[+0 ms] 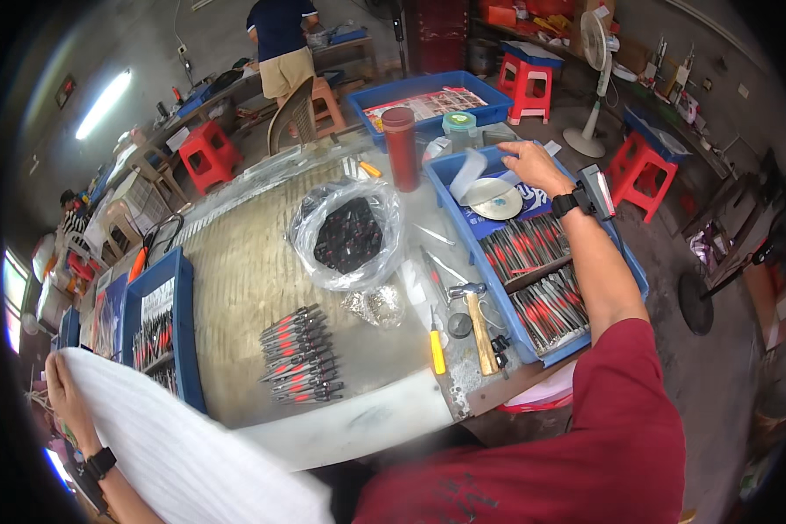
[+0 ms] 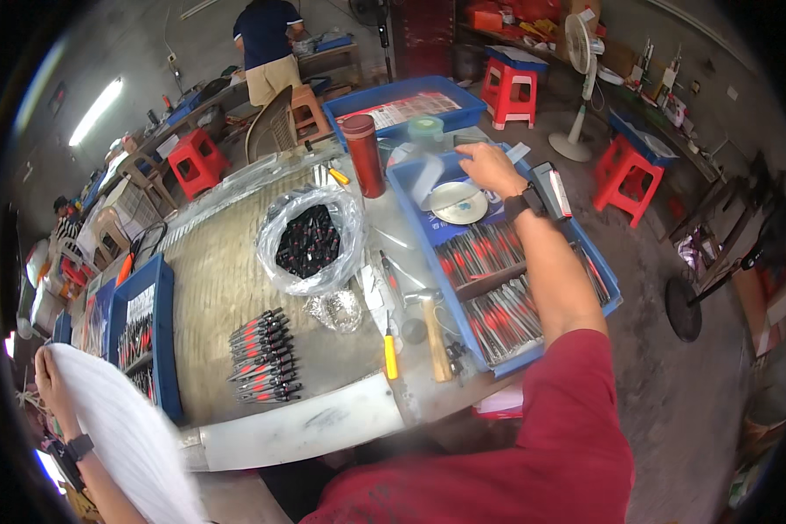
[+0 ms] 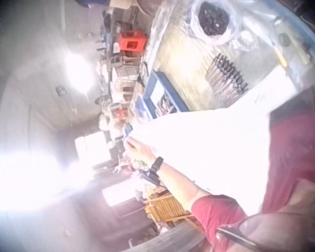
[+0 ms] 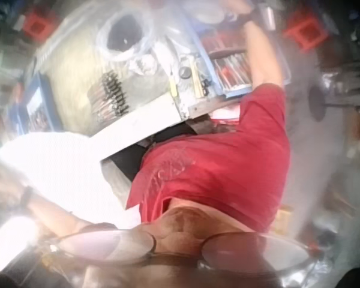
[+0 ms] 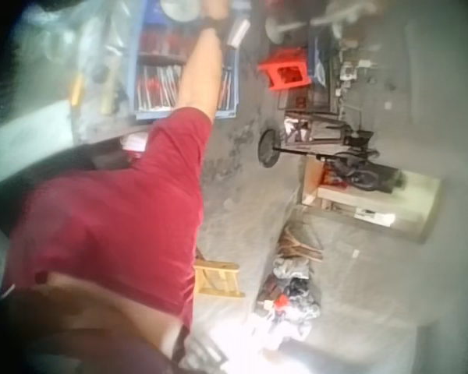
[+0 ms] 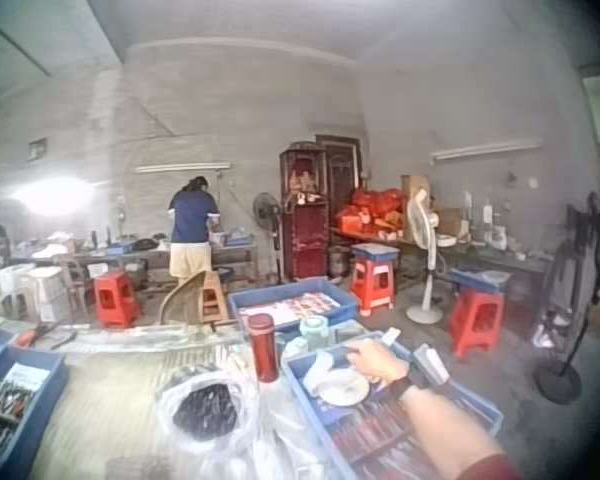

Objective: The person places a sheet of bubble wrap into a white plastic basket, then repeatedly picks up small metal tools from a table and places them into the basket. The person handles the tools one at a time and in small groups, arranging them inside the basket.

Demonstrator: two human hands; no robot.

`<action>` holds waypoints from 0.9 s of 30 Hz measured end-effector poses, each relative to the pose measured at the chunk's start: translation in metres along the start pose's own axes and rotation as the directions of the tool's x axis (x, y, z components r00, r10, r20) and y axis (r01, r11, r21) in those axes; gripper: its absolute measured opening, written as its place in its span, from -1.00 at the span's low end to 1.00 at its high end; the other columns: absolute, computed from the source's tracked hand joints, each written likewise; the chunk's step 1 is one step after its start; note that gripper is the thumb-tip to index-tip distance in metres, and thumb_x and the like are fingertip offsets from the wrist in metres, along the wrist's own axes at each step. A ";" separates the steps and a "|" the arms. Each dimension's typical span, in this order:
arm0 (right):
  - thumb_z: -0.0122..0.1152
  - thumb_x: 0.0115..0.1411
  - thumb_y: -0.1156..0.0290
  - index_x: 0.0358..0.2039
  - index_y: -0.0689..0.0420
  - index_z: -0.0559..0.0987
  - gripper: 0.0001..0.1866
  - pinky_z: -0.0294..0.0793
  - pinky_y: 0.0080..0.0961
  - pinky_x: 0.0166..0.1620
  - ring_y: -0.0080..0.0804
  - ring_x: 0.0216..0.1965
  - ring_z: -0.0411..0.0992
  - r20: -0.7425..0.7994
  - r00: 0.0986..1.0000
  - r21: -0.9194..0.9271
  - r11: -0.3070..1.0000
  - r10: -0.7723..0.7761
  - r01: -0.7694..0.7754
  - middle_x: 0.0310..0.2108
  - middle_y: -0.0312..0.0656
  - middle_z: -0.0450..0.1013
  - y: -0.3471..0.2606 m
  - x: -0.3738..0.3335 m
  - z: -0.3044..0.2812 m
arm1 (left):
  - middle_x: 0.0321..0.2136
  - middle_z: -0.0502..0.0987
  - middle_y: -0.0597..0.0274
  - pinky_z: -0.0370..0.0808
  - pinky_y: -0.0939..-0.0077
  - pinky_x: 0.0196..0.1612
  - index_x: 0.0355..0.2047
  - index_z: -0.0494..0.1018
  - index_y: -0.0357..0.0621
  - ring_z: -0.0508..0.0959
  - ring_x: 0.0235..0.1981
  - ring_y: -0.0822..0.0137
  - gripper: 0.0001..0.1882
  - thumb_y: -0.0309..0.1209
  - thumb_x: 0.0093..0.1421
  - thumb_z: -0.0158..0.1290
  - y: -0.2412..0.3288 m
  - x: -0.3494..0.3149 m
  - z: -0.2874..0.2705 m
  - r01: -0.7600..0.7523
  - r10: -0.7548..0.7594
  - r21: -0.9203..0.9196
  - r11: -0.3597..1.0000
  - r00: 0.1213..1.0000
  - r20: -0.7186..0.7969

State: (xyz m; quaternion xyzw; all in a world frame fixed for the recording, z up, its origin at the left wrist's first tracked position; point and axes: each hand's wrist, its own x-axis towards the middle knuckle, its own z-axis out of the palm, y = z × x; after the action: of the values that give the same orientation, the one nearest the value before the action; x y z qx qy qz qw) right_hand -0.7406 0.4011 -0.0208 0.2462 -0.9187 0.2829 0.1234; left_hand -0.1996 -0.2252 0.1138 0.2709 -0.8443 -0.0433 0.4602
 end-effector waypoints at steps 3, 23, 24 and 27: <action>0.09 0.03 0.36 -0.15 0.23 0.51 -0.65 0.38 -0.36 -0.07 -0.09 -0.15 0.44 -0.075 0.997 0.090 0.996 -0.022 0.029 -0.21 0.02 0.47 -0.019 -0.006 -0.006 | -0.14 0.46 0.13 0.28 0.64 -0.02 -0.06 0.33 -0.39 0.42 -0.12 0.41 -0.64 -0.32 0.28 -0.13 0.004 -0.001 0.002 -0.045 0.046 -0.043 0.998 0.999 0.023; 0.12 0.15 0.20 0.07 0.29 0.30 -0.44 0.30 -0.66 -0.11 -0.57 -0.15 0.32 0.549 0.531 0.833 0.473 -0.646 -0.286 -0.14 -0.23 0.38 -0.356 -0.155 0.033 | -0.41 0.49 0.05 0.43 0.42 -0.31 -0.30 0.43 -0.24 0.52 -0.37 0.14 -0.84 -0.43 0.14 0.01 0.164 -0.008 0.019 -0.532 0.533 0.036 0.846 0.846 -0.019; 0.12 0.14 0.31 0.03 0.30 0.33 -0.51 0.32 -0.65 -0.14 -0.59 -0.20 0.34 0.482 0.596 0.870 0.431 -0.643 -0.238 -0.19 -0.26 0.41 -0.363 -0.164 0.038 | -0.41 0.49 0.06 0.43 0.40 -0.31 -0.31 0.42 -0.22 0.51 -0.38 0.11 -0.85 -0.42 0.13 0.02 0.168 -0.009 0.021 -0.505 0.505 0.006 0.863 0.863 -0.001; 0.09 0.13 0.42 -0.04 0.30 0.40 -0.62 0.34 -0.68 -0.21 -0.64 -0.30 0.36 0.480 0.519 0.870 0.307 -0.707 -0.386 -0.28 -0.30 0.43 -0.383 -0.180 0.051 | -0.42 0.48 0.04 0.42 0.35 -0.31 -0.36 0.42 -0.23 0.49 -0.37 0.05 -0.86 -0.41 0.12 0.02 0.174 -0.016 0.024 -0.557 0.556 -0.033 0.830 0.830 -0.027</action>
State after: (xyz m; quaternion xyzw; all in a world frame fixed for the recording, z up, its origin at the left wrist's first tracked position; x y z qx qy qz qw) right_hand -0.3923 0.1647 0.0479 0.4792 -0.4668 0.5819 -0.4625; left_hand -0.2849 -0.0739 0.1444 0.0047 -0.8817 0.0782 0.4652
